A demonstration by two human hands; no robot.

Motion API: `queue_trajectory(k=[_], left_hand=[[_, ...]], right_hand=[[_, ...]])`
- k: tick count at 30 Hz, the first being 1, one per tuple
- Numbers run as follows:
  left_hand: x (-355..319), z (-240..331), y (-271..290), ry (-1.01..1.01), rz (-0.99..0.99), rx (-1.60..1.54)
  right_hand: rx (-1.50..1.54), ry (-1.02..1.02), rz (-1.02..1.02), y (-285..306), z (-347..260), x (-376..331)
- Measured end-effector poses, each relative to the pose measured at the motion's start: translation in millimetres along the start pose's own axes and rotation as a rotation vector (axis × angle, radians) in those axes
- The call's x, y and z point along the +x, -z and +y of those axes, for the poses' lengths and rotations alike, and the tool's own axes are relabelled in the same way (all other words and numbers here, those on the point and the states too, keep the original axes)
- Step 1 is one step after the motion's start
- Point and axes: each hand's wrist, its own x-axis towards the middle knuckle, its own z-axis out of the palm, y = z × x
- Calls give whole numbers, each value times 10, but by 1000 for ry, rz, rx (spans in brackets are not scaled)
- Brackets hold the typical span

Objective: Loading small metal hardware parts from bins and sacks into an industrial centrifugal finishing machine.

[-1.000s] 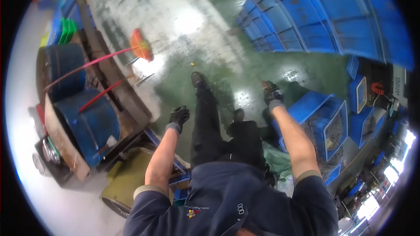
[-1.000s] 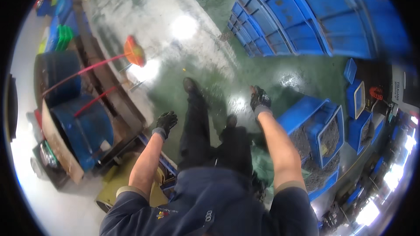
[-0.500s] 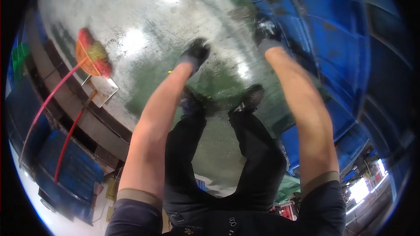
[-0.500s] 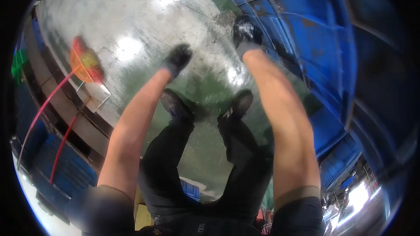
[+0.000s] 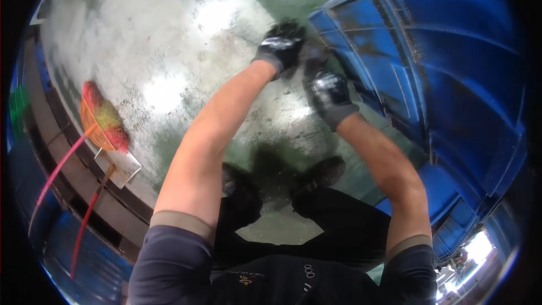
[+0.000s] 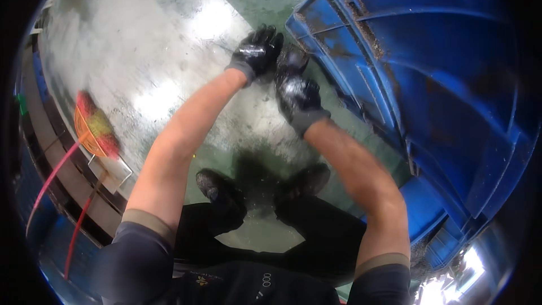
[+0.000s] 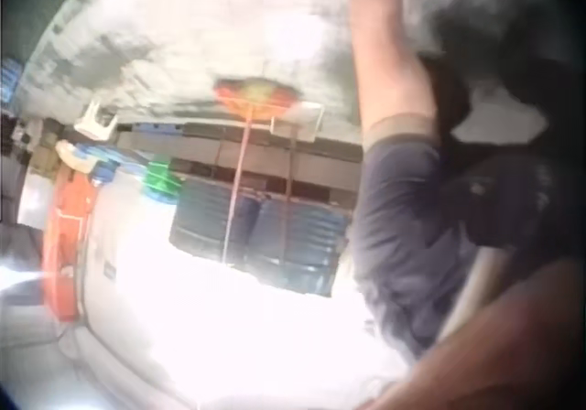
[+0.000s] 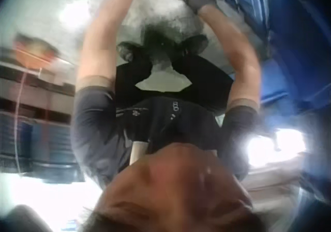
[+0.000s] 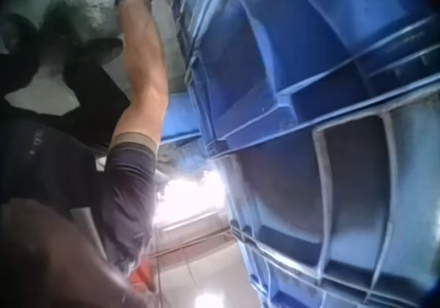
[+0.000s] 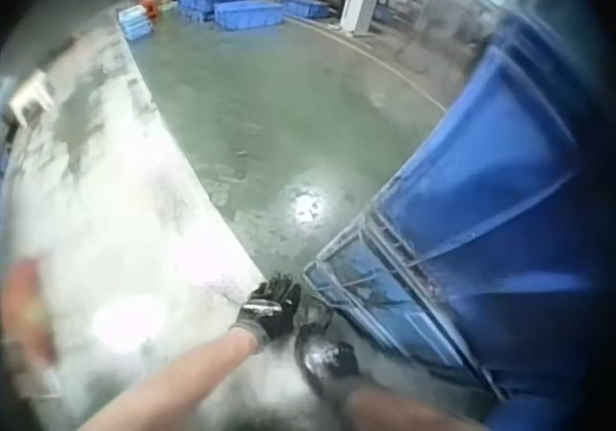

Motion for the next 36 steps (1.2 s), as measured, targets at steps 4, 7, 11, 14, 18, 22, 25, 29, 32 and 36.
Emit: queue_trajectory(k=[4, 7, 11, 14, 18, 22, 25, 29, 32, 36], left_hand=[[-163, 297, -240, -114, 90, -185], [-368, 357, -130, -117, -42, -234], [-139, 205, 102, -187, -114, -69], [142, 192, 72, -220, 30, 21], [-184, 55, -223, -131, -43, -257], [-672, 181, -343, -190, -36, 46], [-702, 64, -273, -57, -30, -1], [-603, 255, -36, 70, -86, -141], [-502, 318, -46, 126, -130, -204], [-389, 377, 73, 132, -195, -361]], right_hand=[[44, 70, 59, 41, 31, -379], [-61, 129, 244, -22, 73, -548], [67, 2, 368, 113, 369, -320], [-52, 24, 274, 58, 452, -297], [-144, 49, 149, 14, 212, -645], [648, 113, 511, 37, 538, -927], [1746, -783, 251, 136, 594, -1031], [1609, -671, 335, -384, 736, -1087], [1673, -852, 291, -532, 829, -1102], [1576, -776, 312, -448, 851, -1157]])
